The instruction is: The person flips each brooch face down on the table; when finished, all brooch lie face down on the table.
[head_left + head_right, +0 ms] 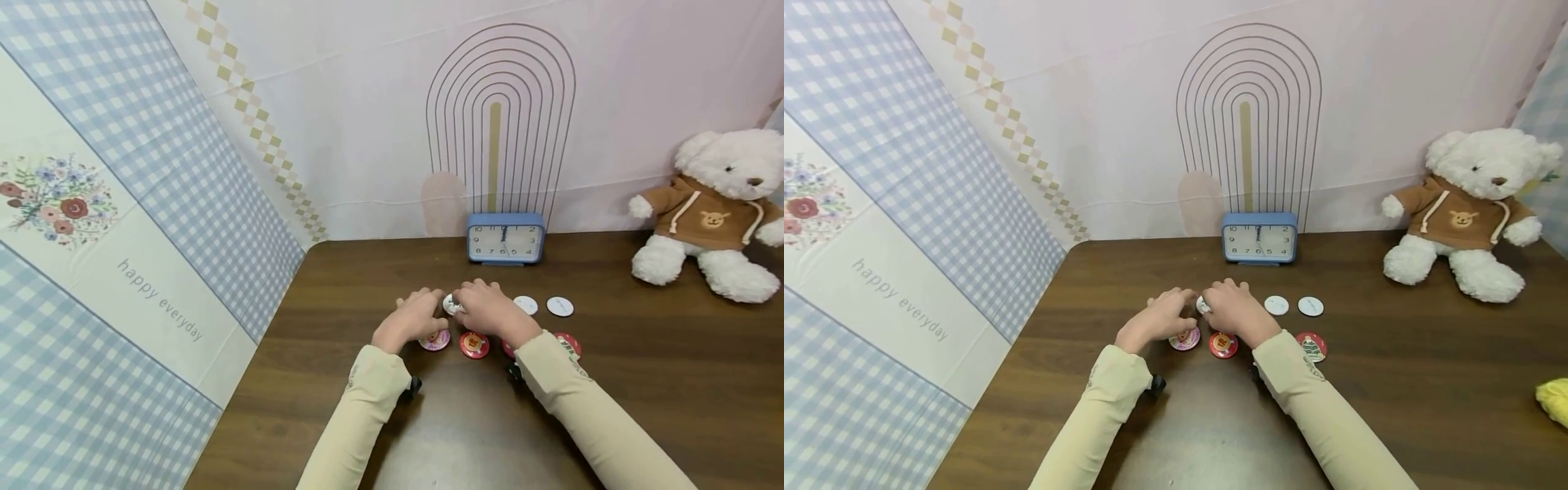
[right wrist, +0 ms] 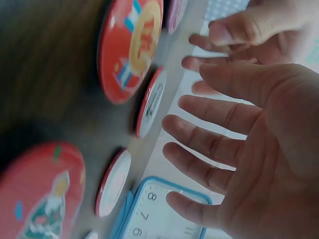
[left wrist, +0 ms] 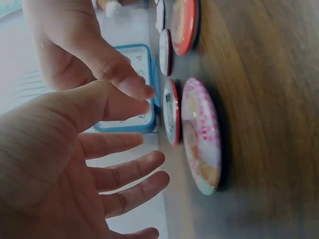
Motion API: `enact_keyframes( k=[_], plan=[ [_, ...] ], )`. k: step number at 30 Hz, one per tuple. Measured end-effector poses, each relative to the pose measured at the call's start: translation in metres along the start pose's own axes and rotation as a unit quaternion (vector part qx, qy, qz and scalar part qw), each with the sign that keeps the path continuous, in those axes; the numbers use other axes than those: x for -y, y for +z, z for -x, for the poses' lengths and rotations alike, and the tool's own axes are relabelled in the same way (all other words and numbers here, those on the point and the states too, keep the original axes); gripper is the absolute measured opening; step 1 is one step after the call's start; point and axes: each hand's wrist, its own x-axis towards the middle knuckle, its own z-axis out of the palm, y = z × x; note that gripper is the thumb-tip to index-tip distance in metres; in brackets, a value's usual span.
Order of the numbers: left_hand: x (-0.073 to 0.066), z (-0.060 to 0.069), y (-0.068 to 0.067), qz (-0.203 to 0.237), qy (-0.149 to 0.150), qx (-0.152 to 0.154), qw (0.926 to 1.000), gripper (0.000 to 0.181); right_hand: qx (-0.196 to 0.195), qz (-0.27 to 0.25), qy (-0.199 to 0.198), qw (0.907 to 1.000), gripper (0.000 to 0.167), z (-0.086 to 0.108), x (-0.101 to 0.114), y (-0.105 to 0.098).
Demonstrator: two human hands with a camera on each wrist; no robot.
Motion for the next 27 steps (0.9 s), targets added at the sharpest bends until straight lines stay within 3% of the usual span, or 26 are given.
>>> enact_keyframes(
  k=[7, 13, 20, 27],
  plan=[
    [-0.006, 0.010, -0.006, -0.017, -0.005, 0.005, 0.9998, 0.033, -0.020, 0.014, -0.015, 0.9996, 0.008, 0.004, 0.014, 0.005],
    [-0.007, 0.021, -0.007, -0.012, -0.032, 0.017, 0.9993, 0.039, -0.002, 0.028, -0.018, 0.9994, 0.011, 0.005, 0.024, 0.009],
    [-0.002, 0.030, -0.006, -0.020, -0.050, 0.019, 0.9984, 0.049, -0.003, 0.023, -0.030, 0.9993, 0.016, 0.007, 0.033, 0.014],
    [0.004, 0.033, 0.000, -0.022, -0.050, 0.013, 0.9984, 0.045, -0.022, 0.017, -0.038, 0.9989, 0.024, 0.010, 0.038, 0.021]
  ],
)
